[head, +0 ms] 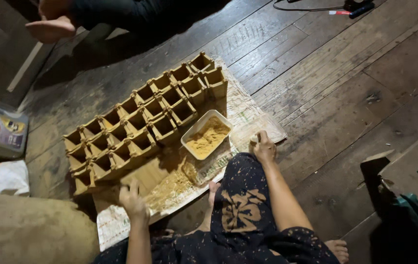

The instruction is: The person prepares molds by pouring a fine brown powder into small rectangular wooden frames, leveling it with a small brush, and then removing the wooden frames from the mold one by one.

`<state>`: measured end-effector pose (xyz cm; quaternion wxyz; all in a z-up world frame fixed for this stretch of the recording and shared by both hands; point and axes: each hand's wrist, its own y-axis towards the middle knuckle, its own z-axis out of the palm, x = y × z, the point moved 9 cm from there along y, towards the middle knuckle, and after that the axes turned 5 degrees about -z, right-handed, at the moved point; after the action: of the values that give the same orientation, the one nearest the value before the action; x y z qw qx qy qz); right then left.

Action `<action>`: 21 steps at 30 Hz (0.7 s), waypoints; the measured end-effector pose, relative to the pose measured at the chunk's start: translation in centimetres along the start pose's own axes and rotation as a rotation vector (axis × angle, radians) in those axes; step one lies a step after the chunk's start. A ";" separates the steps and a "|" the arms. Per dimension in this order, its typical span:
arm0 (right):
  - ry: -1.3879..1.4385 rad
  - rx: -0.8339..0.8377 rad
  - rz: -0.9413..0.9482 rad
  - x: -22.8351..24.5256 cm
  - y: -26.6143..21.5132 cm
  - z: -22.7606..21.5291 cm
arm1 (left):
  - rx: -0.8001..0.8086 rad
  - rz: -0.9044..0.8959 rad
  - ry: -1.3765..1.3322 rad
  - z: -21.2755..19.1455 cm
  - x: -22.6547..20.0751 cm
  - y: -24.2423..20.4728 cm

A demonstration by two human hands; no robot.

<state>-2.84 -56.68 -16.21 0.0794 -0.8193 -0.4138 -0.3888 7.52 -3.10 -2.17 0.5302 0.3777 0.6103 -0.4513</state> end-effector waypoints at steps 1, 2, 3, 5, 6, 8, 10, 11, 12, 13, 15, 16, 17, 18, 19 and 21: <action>0.000 0.001 -0.004 0.2 0.0 -0.1 | -0.003 0.001 -0.002 -1.7 1.9 0.3; -0.018 0.001 -0.030 0.6 -0.1 -0.3 | -0.071 -0.029 -0.008 -4.0 4.0 0.4; -0.036 0.001 -0.056 1.0 0.0 -0.5 | -0.138 -0.059 -0.014 -6.3 6.2 0.6; -0.024 -0.021 -0.090 1.8 -0.2 -1.1 | -0.169 -0.114 0.009 -7.4 5.5 -2.2; -0.010 -0.045 -0.123 2.5 0.0 -1.5 | -0.197 -0.167 0.032 -8.0 5.2 -3.5; -0.021 -0.054 -0.152 3.0 0.0 -1.6 | -0.220 -0.184 -0.022 -9.1 7.5 -3.3; -0.034 -0.064 -0.182 3.4 0.0 -1.5 | -0.241 -0.201 -0.077 -9.9 8.8 -3.2; -0.016 -0.065 -0.174 3.4 0.0 -1.5 | -0.236 -0.195 -0.060 -10.0 8.8 -3.1; -0.001 -0.065 -0.167 3.3 0.0 -1.6 | -0.232 -0.193 -0.045 -10.1 9.0 -3.2; -0.006 -0.060 -0.172 1.9 0.3 -0.5 | -0.236 -0.199 -0.049 -10.3 10.0 -2.6; -0.005 -0.135 -0.273 0.0 0.8 0.9 | -0.211 -0.185 -0.205 -10.5 12.1 -1.5; -0.007 -0.132 -0.277 0.4 0.7 0.7 | -0.215 -0.187 -0.208 -10.7 12.6 -1.2; 0.011 -0.138 -0.291 0.9 0.5 0.4 | -0.228 -0.200 -0.204 -10.9 13.2 -1.0; 0.027 -0.147 -0.303 1.3 0.4 0.0 | -0.239 -0.212 -0.200 -11.0 13.9 -0.6; 0.025 -0.146 -0.307 0.8 0.3 0.6 | -0.241 -0.214 -0.204 -10.9 12.8 -1.3; -0.041 0.010 0.065 -3.5 0.5 2.9 | -0.263 -0.325 -0.140 -10.7 11.6 -2.7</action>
<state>-2.10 -57.85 -20.58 0.0876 -0.8397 -0.3906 -0.3669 -0.08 6.05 -12.92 0.5363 0.1697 0.6784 -0.4726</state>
